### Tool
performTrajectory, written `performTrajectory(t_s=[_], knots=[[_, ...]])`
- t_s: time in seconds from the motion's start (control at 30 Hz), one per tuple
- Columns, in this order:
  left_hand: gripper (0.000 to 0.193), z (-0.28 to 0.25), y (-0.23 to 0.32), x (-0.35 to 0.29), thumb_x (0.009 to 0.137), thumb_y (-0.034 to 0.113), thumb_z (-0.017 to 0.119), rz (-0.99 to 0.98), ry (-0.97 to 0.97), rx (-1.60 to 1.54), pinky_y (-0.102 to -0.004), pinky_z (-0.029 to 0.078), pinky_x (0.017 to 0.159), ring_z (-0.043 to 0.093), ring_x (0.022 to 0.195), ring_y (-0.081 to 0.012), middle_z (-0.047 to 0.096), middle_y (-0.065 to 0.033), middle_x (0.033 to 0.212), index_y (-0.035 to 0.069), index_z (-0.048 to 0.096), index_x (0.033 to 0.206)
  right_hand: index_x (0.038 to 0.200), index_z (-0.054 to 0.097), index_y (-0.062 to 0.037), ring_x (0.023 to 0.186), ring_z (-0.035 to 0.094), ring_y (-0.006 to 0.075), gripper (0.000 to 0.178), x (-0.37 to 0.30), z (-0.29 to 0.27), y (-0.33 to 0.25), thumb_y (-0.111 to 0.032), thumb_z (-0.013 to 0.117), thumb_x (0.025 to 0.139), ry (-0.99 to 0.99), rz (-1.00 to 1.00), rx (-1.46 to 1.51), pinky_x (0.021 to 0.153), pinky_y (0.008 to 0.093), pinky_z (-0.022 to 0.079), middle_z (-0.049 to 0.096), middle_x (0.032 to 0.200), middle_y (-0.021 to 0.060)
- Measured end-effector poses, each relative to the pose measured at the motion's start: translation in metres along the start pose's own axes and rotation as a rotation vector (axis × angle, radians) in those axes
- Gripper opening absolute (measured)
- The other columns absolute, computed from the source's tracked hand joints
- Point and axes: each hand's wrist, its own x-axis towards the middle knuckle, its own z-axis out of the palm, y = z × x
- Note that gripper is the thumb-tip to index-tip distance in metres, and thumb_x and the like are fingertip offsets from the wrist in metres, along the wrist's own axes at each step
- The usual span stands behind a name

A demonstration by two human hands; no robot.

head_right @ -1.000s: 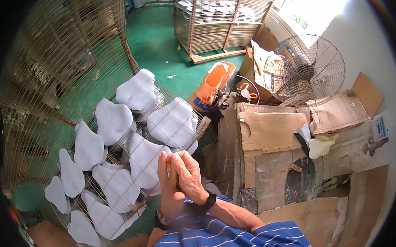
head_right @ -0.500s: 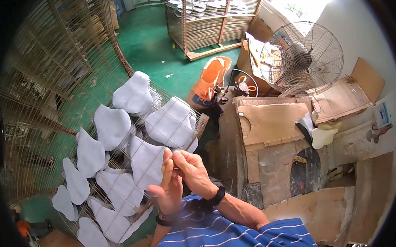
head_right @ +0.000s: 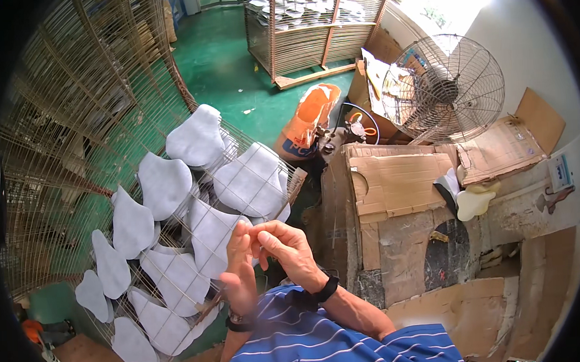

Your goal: The person repeatedly picks up white shoe-shaped parts from a drying rack, sprays them with a handheld spray gun at a cardboard station, and returns them to the rack. The process is repeated for multiple parts throughout the clip.

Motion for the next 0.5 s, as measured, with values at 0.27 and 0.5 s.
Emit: performTrajectory(t_s=[0.27,0.5], knots=[[0.078,-0.008,0.011,0.001,0.103,0.065,0.035,-0.042,0.109,-0.059,-0.0495,0.036,0.114,0.043,0.14,-0.0307,0.045,-0.0183,0.151,0.001,0.054,0.142,0.114,0.065,-0.0007,0.077,0.064,0.0136,0.018,-0.002,-0.01,-0.003,-0.014,0.059,0.104,-0.036,0.049,0.167,0.058,0.0267,0.053,0.072,0.102,0.0124],[0.063,-0.003,0.024,0.007,0.101,0.051,0.056,-0.057,0.173,-0.102,-0.0486,0.046,0.105,0.055,0.127,-0.0316,0.058,-0.0208,0.134,-0.005,0.06,0.13,0.103,0.059,-0.0066,0.073,0.055,0.0146,0.016,-0.004,-0.012,-0.009,-0.022,0.062,0.103,-0.166,0.162,0.403,0.053,0.0249,0.046,0.058,0.092,0.0065]])
